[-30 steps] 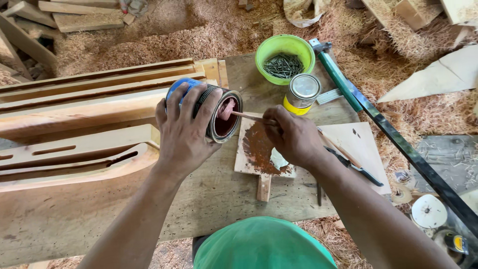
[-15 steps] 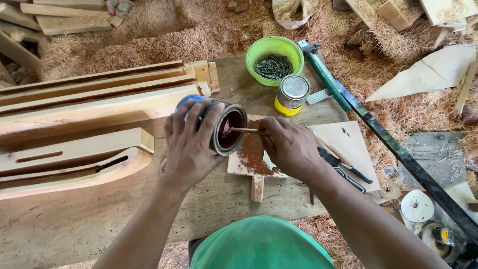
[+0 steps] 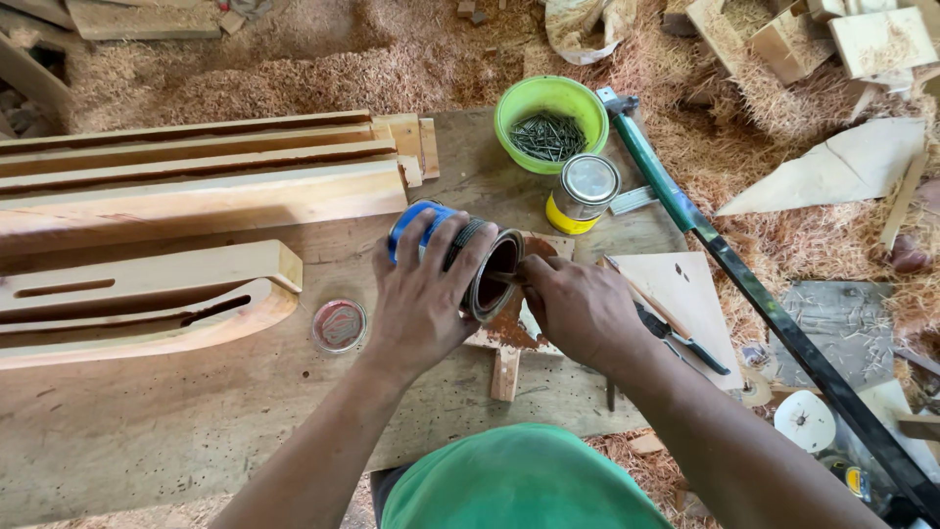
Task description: The person opens several paint cans and uses a wooden stick to scoop and mix different colored substances on a small wooden board. They repeatedly stir the mixture to blend the colors into a uniform paste.
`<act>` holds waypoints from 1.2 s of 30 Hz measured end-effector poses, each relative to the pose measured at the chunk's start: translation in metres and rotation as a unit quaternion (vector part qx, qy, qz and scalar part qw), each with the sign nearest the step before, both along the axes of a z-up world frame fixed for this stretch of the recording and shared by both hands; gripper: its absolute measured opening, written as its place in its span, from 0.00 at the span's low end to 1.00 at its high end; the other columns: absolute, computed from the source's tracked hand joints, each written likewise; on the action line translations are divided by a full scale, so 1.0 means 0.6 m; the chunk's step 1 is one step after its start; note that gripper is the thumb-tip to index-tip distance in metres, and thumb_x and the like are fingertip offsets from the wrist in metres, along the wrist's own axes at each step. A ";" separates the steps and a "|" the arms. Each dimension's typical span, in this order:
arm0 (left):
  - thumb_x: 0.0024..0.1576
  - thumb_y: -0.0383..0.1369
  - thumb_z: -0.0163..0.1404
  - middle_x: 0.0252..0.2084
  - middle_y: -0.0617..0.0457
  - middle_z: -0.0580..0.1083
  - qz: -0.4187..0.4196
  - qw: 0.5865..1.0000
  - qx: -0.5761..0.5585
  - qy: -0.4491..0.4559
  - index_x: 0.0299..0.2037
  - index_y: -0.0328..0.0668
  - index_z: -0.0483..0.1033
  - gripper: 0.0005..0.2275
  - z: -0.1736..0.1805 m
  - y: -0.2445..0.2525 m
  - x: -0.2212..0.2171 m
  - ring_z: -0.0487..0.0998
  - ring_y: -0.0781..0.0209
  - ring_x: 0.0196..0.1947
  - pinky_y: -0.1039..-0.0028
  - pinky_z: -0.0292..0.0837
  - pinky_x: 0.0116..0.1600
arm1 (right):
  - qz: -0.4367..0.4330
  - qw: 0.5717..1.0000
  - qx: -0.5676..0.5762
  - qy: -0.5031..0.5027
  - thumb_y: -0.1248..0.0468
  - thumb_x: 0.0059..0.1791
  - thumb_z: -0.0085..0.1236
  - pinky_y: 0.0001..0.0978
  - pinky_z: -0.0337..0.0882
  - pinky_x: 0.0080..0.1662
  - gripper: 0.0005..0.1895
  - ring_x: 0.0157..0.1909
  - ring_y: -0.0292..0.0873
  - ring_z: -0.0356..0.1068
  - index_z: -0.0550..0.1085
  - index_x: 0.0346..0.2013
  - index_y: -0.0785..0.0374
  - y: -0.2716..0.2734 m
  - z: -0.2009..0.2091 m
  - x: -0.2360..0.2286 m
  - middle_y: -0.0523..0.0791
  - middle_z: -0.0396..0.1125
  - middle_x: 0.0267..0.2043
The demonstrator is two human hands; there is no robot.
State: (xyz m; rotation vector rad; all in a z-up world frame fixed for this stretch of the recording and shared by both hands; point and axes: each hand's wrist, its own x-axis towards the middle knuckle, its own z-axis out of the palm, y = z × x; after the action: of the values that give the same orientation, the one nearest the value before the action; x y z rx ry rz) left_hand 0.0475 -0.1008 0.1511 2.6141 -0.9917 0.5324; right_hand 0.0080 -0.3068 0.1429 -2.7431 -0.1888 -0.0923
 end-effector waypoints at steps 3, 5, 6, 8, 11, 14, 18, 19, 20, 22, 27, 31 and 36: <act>0.32 0.41 0.71 0.66 0.50 0.64 0.004 1.000 -0.012 0.027 0.67 0.58 0.63 0.46 -0.006 -0.007 -0.002 0.58 0.43 0.68 0.38 0.53 0.61 | -0.020 0.999 0.007 -0.046 0.61 0.50 0.58 0.50 0.71 0.42 0.10 0.41 0.54 0.72 0.74 0.45 0.59 -0.006 0.001 -0.010 0.47 0.70 0.37; 0.33 0.43 0.72 0.66 0.51 0.64 0.008 0.999 -0.037 0.036 0.66 0.57 0.63 0.46 -0.009 -0.007 0.001 0.59 0.44 0.69 0.38 0.54 0.61 | -0.027 0.995 0.029 -0.097 0.62 0.48 0.60 0.49 0.70 0.43 0.10 0.42 0.54 0.72 0.75 0.43 0.60 -0.011 -0.001 -0.016 0.48 0.70 0.37; 0.32 0.43 0.72 0.65 0.51 0.64 0.014 0.998 -0.042 0.042 0.66 0.56 0.63 0.46 -0.011 -0.007 0.005 0.58 0.43 0.68 0.38 0.54 0.61 | -0.013 0.991 0.042 -0.130 0.63 0.47 0.60 0.49 0.70 0.44 0.12 0.42 0.54 0.72 0.75 0.44 0.61 -0.015 -0.002 -0.017 0.48 0.70 0.37; 0.30 0.44 0.72 0.65 0.49 0.64 0.024 0.996 -0.051 0.062 0.66 0.55 0.63 0.48 -0.018 -0.005 0.003 0.58 0.43 0.67 0.37 0.54 0.61 | 0.014 0.979 0.068 -0.190 0.63 0.44 0.61 0.48 0.70 0.45 0.15 0.42 0.55 0.71 0.75 0.45 0.62 -0.022 -0.008 -0.026 0.49 0.69 0.37; 0.34 0.44 0.72 0.66 0.50 0.64 0.013 0.997 -0.047 0.063 0.66 0.55 0.63 0.46 -0.030 0.000 0.001 0.58 0.44 0.68 0.40 0.54 0.61 | 0.023 0.983 0.074 -0.166 0.64 0.45 0.60 0.46 0.70 0.46 0.12 0.44 0.56 0.71 0.75 0.43 0.61 -0.025 -0.020 -0.032 0.49 0.68 0.41; 0.35 0.45 0.72 0.66 0.52 0.64 -0.009 0.999 -0.048 0.023 0.67 0.56 0.63 0.45 -0.039 0.002 0.000 0.58 0.45 0.70 0.42 0.54 0.64 | 0.004 0.995 0.041 -0.093 0.63 0.48 0.61 0.48 0.69 0.41 0.11 0.39 0.54 0.71 0.74 0.42 0.63 -0.022 -0.029 -0.034 0.49 0.69 0.39; 0.34 0.43 0.72 0.66 0.49 0.64 -0.007 0.998 -0.066 0.020 0.67 0.53 0.62 0.46 -0.033 0.011 0.009 0.58 0.43 0.69 0.44 0.54 0.65 | -0.003 0.989 0.090 -0.119 0.64 0.48 0.61 0.48 0.70 0.38 0.10 0.36 0.52 0.72 0.74 0.43 0.62 -0.022 -0.030 -0.035 0.47 0.72 0.36; 0.33 0.42 0.72 0.66 0.49 0.64 -0.002 0.997 -0.075 0.025 0.67 0.52 0.62 0.47 -0.032 0.014 0.009 0.58 0.42 0.69 0.45 0.54 0.65 | -0.002 0.985 0.094 -0.142 0.65 0.47 0.62 0.47 0.70 0.38 0.10 0.36 0.52 0.72 0.74 0.42 0.62 -0.022 -0.030 -0.038 0.47 0.72 0.35; 0.33 0.41 0.72 0.66 0.48 0.64 0.004 0.996 -0.084 0.031 0.67 0.51 0.61 0.47 -0.032 0.017 0.010 0.58 0.41 0.70 0.46 0.54 0.66 | -0.002 0.981 0.097 -0.166 0.65 0.46 0.62 0.46 0.71 0.38 0.10 0.36 0.52 0.72 0.75 0.42 0.62 -0.023 -0.032 -0.042 0.47 0.72 0.35; 0.29 0.39 0.72 0.65 0.47 0.64 0.024 0.994 -0.092 0.059 0.67 0.50 0.61 0.49 -0.035 0.022 0.006 0.59 0.40 0.68 0.46 0.55 0.65 | -0.003 0.975 0.123 -0.186 0.66 0.46 0.62 0.44 0.72 0.40 0.11 0.39 0.51 0.74 0.75 0.43 0.62 -0.022 -0.037 -0.052 0.47 0.73 0.37; 0.30 0.39 0.72 0.64 0.45 0.65 0.072 0.979 -0.129 0.140 0.67 0.48 0.59 0.50 -0.077 0.031 -0.009 0.63 0.41 0.65 0.50 0.58 0.64 | -0.063 0.971 0.164 -0.161 0.65 0.47 0.63 0.41 0.75 0.41 0.11 0.39 0.48 0.75 0.75 0.44 0.62 -0.036 -0.064 -0.080 0.48 0.73 0.38; 0.34 0.42 0.73 0.64 0.41 0.65 0.100 0.959 -0.185 0.188 0.68 0.40 0.56 0.51 -0.136 0.052 -0.018 0.64 0.39 0.64 0.49 0.57 0.67 | -0.115 0.976 0.178 -0.040 0.60 0.48 0.61 0.41 0.76 0.39 0.14 0.37 0.48 0.76 0.75 0.46 0.61 -0.066 -0.107 -0.099 0.49 0.74 0.37; 0.36 0.46 0.73 0.62 0.38 0.64 0.170 0.910 -0.253 0.281 0.69 0.34 0.50 0.54 -0.197 0.099 -0.050 0.66 0.42 0.64 0.53 0.61 0.68 | -0.213 0.951 0.129 0.182 0.53 0.53 0.51 0.42 0.77 0.42 0.15 0.40 0.48 0.78 0.74 0.51 0.52 -0.079 -0.193 -0.109 0.46 0.75 0.41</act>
State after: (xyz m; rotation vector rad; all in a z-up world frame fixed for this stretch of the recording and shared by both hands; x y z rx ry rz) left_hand 0.0177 -0.0412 0.0330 2.2459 -0.1757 0.0632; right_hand -0.0576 -0.3543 0.0274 -2.4382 0.4839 0.2548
